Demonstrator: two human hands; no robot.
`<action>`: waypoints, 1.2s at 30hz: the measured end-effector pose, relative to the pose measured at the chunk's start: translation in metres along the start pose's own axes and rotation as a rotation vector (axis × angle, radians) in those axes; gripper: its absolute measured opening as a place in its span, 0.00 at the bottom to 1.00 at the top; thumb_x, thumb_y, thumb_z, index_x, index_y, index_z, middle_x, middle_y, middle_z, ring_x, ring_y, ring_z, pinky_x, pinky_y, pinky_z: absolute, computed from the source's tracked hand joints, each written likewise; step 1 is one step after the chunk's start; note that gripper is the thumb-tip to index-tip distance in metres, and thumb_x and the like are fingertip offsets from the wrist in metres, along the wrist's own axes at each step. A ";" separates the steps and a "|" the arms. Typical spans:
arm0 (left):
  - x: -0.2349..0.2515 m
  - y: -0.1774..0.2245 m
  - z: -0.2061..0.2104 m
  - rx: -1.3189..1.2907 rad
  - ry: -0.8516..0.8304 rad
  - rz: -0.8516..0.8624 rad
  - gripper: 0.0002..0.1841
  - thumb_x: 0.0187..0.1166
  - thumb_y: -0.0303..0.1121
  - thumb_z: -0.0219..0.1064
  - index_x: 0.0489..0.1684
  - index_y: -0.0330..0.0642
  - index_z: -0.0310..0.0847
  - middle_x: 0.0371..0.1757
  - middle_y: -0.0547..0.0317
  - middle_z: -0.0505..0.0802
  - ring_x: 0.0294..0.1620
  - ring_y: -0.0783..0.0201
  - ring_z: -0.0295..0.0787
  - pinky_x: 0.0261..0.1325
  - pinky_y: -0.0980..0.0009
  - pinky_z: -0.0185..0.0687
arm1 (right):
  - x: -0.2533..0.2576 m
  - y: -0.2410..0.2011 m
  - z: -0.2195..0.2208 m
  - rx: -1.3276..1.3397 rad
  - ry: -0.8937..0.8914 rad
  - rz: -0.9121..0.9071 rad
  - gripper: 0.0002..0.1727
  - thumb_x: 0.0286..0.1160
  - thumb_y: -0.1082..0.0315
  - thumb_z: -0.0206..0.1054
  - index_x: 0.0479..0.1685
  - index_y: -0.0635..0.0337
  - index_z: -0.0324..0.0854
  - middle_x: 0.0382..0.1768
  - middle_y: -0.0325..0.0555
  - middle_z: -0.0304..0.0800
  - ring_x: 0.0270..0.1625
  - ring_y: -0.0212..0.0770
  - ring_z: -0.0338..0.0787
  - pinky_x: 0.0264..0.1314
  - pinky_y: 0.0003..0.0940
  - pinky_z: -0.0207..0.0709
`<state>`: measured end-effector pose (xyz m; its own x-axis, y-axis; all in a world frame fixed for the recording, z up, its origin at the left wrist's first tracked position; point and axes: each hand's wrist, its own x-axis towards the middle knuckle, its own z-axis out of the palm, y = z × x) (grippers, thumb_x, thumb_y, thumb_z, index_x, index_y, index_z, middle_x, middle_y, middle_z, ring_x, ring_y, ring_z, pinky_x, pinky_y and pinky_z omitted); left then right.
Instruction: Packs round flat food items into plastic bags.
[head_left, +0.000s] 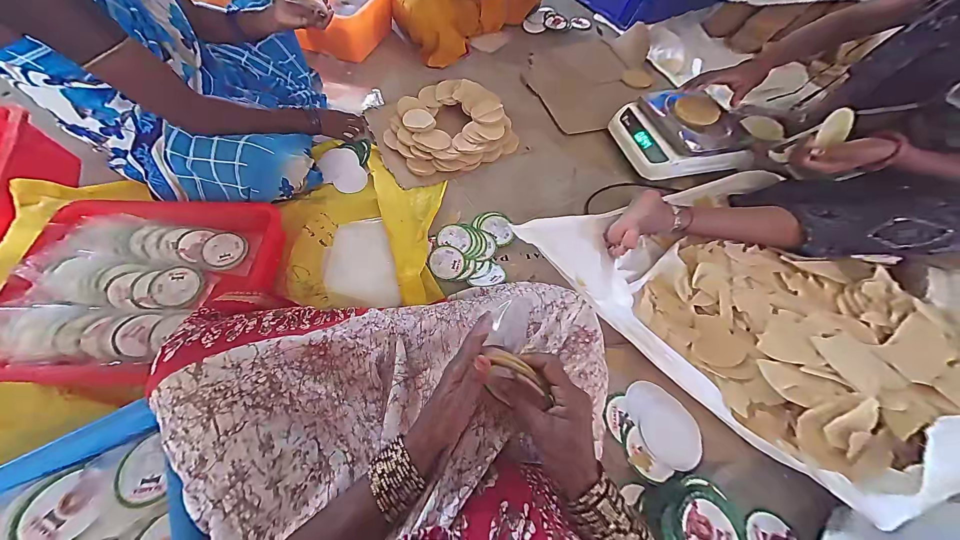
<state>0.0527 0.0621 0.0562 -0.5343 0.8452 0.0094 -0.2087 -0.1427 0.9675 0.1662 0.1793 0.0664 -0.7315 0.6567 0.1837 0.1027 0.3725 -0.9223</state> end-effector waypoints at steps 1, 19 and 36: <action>0.000 -0.005 0.004 0.041 -0.024 0.039 0.44 0.90 0.61 0.41 0.91 0.27 0.48 0.93 0.41 0.57 0.93 0.62 0.53 0.94 0.65 0.49 | -0.001 0.004 0.001 -0.047 -0.008 -0.010 0.16 0.63 0.61 0.80 0.46 0.60 0.88 0.38 0.36 0.95 0.41 0.23 0.92 0.47 0.22 0.88; 0.021 0.008 -0.027 0.878 0.111 0.158 0.23 0.83 0.23 0.54 0.74 0.41 0.82 0.82 0.49 0.80 0.47 0.57 0.95 0.44 0.60 0.89 | 0.001 -0.034 -0.026 0.376 -0.145 0.293 0.17 0.57 0.70 0.79 0.49 0.55 0.88 0.37 0.35 0.97 0.38 0.29 0.96 0.43 0.25 0.92; 0.003 0.022 -0.010 1.026 -0.194 0.130 0.44 0.68 0.31 0.78 0.91 0.41 0.60 0.96 0.51 0.55 0.51 0.56 0.95 0.42 0.58 0.91 | 0.011 -0.036 -0.008 0.385 0.053 0.631 0.33 0.56 0.75 0.75 0.68 0.67 0.73 0.48 0.50 0.92 0.44 0.38 0.96 0.44 0.31 0.93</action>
<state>0.0384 0.0567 0.0750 -0.3432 0.9357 0.0811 0.6834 0.1895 0.7051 0.1598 0.1783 0.1041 -0.5767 0.7044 -0.4137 0.2422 -0.3362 -0.9101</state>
